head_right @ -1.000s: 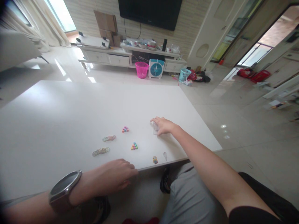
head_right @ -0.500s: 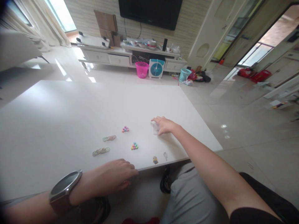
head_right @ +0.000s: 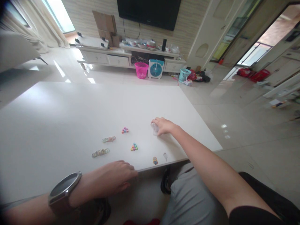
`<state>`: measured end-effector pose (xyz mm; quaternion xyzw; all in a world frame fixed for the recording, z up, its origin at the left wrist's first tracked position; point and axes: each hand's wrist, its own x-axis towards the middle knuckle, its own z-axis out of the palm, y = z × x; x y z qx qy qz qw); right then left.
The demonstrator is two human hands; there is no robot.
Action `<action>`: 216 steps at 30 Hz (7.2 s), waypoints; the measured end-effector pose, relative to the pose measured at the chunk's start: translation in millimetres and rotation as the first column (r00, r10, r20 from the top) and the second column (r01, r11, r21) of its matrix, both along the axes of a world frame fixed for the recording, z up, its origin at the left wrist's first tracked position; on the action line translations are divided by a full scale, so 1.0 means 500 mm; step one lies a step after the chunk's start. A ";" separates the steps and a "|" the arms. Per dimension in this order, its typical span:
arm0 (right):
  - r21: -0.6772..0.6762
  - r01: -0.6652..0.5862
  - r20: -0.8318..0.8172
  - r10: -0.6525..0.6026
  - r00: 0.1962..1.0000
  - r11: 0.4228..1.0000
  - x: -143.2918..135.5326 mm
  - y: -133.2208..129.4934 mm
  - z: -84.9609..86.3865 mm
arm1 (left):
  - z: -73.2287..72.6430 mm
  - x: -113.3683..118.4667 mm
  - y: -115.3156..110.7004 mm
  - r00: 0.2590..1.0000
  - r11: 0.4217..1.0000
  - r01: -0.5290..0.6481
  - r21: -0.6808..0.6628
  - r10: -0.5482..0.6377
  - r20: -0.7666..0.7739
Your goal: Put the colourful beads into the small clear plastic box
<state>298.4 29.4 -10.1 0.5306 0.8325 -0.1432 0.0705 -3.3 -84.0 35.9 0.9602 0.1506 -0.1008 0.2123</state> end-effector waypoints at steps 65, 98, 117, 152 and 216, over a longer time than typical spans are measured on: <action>0.008 0.010 0.043 -0.010 0.999 1.000 -0.013 0.000 0.013 | -0.006 0.002 -0.001 0.997 1.000 -0.007 -0.023 0.005 -0.082; 0.051 0.013 0.149 -0.020 0.989 0.999 -0.030 -0.014 0.008 | -0.013 0.005 0.001 0.999 0.999 0.023 0.044 -0.021 -0.043; 0.018 -0.098 0.048 0.097 0.994 0.995 -0.079 -0.033 0.018 | -0.019 0.001 -0.004 1.000 0.997 0.014 0.071 -0.013 -0.004; -0.019 -0.156 0.006 0.156 0.988 0.988 -0.115 -0.050 0.027 | -0.021 0.006 -0.004 0.999 0.996 0.029 0.090 -0.026 -0.041; 0.117 -0.418 0.040 0.416 0.909 0.901 -0.230 -0.077 0.025 | -0.021 0.004 -0.006 0.999 0.998 0.024 0.066 -0.021 -0.041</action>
